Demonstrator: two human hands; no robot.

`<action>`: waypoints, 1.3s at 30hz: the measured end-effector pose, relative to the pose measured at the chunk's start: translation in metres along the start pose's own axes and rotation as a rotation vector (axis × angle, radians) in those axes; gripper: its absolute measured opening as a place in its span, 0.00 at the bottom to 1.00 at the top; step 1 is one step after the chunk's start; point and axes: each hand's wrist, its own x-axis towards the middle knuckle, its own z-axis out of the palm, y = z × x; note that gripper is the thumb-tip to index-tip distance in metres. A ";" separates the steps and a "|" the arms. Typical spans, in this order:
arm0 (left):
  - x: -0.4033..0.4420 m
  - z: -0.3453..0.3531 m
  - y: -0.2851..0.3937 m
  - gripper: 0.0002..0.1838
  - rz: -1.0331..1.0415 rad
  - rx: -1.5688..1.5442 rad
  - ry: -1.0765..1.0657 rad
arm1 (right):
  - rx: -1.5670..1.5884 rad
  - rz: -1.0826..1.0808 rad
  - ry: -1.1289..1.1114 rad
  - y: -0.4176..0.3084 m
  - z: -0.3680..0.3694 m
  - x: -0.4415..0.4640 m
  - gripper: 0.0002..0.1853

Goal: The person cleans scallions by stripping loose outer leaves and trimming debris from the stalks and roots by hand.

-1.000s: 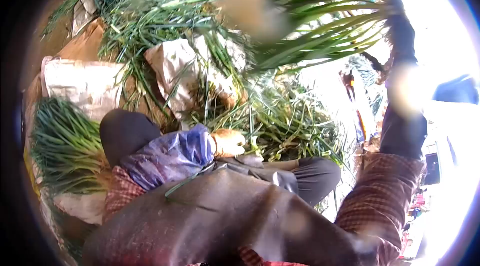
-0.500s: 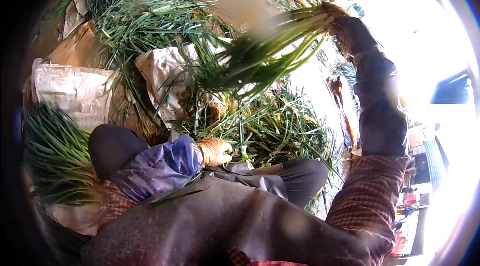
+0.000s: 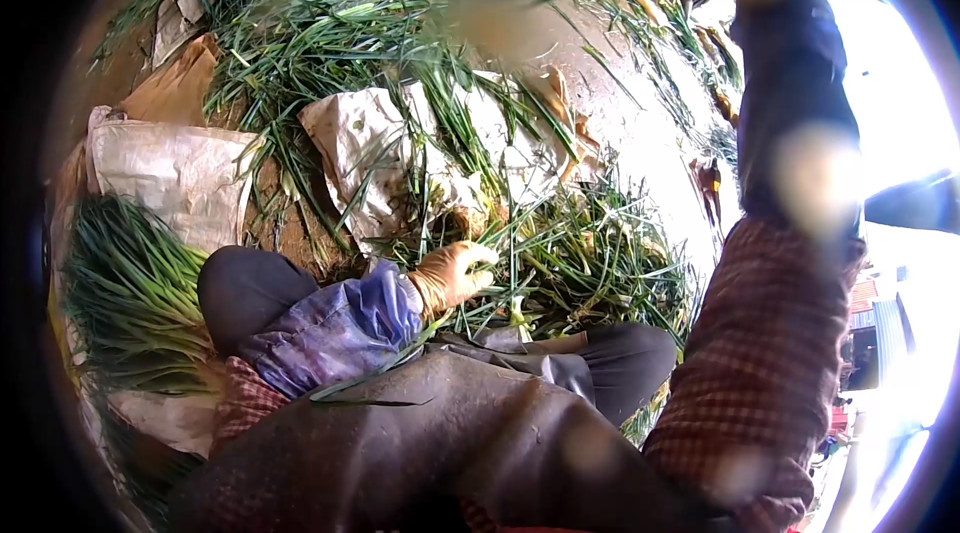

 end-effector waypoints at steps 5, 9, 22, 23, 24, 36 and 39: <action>0.003 -0.028 -0.003 0.47 -0.170 -1.105 0.149 | 0.219 0.416 0.273 0.083 0.092 -0.202 0.23; -0.007 -0.038 -0.021 0.67 -0.190 -1.406 0.189 | 0.011 0.576 0.095 0.112 0.179 -0.339 0.26; -0.014 -0.009 -0.055 0.36 -0.166 -1.773 0.164 | -0.730 0.366 -0.469 0.064 0.257 -0.485 0.30; -0.015 -0.008 -0.058 0.37 -0.212 -1.749 0.169 | -0.200 0.573 -0.294 0.066 0.257 -0.495 0.31; -0.013 -0.007 -0.061 0.38 -0.246 -1.713 0.180 | -0.195 0.552 -0.319 0.070 0.256 -0.502 0.30; 0.003 -0.005 -0.104 0.37 -0.240 -1.342 0.287 | 0.064 0.496 -0.317 0.095 0.209 -0.508 0.31; 0.005 0.000 -0.090 0.33 -0.240 -1.330 0.310 | -0.161 0.557 0.021 0.096 0.207 -0.496 0.29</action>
